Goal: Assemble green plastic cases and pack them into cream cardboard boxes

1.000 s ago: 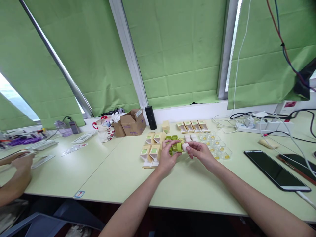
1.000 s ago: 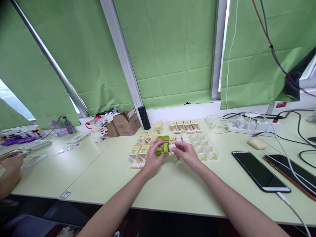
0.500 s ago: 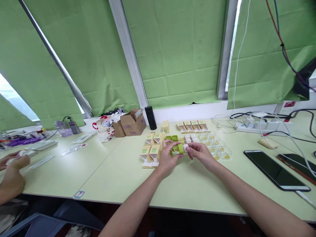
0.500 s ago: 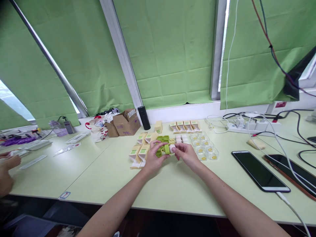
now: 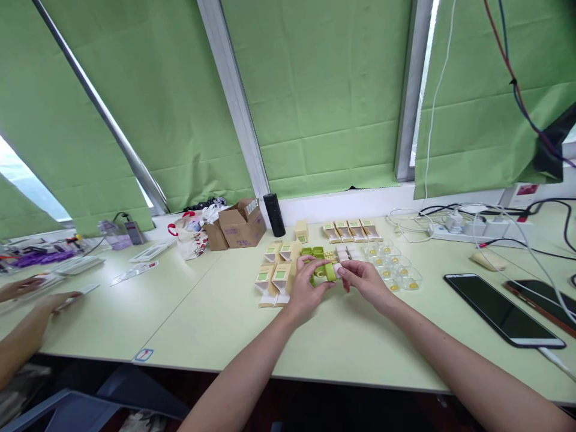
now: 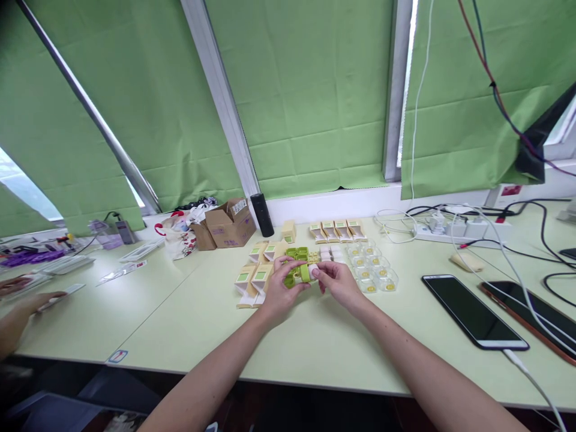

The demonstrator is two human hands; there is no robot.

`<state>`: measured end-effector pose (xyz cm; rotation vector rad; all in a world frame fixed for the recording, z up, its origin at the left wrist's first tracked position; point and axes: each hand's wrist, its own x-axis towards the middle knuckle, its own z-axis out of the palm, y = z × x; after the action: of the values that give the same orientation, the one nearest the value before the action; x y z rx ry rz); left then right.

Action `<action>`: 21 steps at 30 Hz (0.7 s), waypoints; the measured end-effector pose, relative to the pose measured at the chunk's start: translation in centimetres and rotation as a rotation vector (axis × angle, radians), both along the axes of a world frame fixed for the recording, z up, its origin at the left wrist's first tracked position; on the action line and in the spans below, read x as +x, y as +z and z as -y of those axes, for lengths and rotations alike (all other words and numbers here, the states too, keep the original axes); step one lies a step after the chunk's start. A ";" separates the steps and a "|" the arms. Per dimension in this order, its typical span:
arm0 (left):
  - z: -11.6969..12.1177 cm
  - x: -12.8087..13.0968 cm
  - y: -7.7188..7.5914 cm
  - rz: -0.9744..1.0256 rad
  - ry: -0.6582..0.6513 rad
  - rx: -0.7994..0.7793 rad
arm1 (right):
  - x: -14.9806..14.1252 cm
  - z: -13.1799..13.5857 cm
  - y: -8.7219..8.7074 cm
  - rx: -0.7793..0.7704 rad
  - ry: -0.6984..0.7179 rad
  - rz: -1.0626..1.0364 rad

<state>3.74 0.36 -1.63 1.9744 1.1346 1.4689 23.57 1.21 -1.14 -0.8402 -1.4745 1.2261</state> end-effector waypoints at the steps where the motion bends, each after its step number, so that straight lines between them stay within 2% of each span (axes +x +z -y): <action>1: 0.0 0.0 0.0 -0.007 -0.007 0.016 | 0.0 0.0 0.0 0.000 0.000 0.004; 7: 0.0 0.0 0.0 -0.013 -0.020 0.052 | -0.3 0.2 0.2 0.011 -0.014 0.016; 13: 0.3 0.2 0.1 0.018 -0.044 -0.026 | -0.3 0.2 0.1 0.038 -0.080 0.070; 17: 0.1 0.4 0.0 0.109 -0.123 -0.121 | 0.0 0.3 0.0 0.182 -0.158 0.149; 21: -0.5 0.4 0.0 0.330 -0.325 -0.264 | 0.2 0.8 -0.2 0.387 -0.262 0.247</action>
<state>4.12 0.86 -1.63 1.5759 0.7771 1.3322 23.80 0.45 -1.38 -0.9046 -1.6673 0.6317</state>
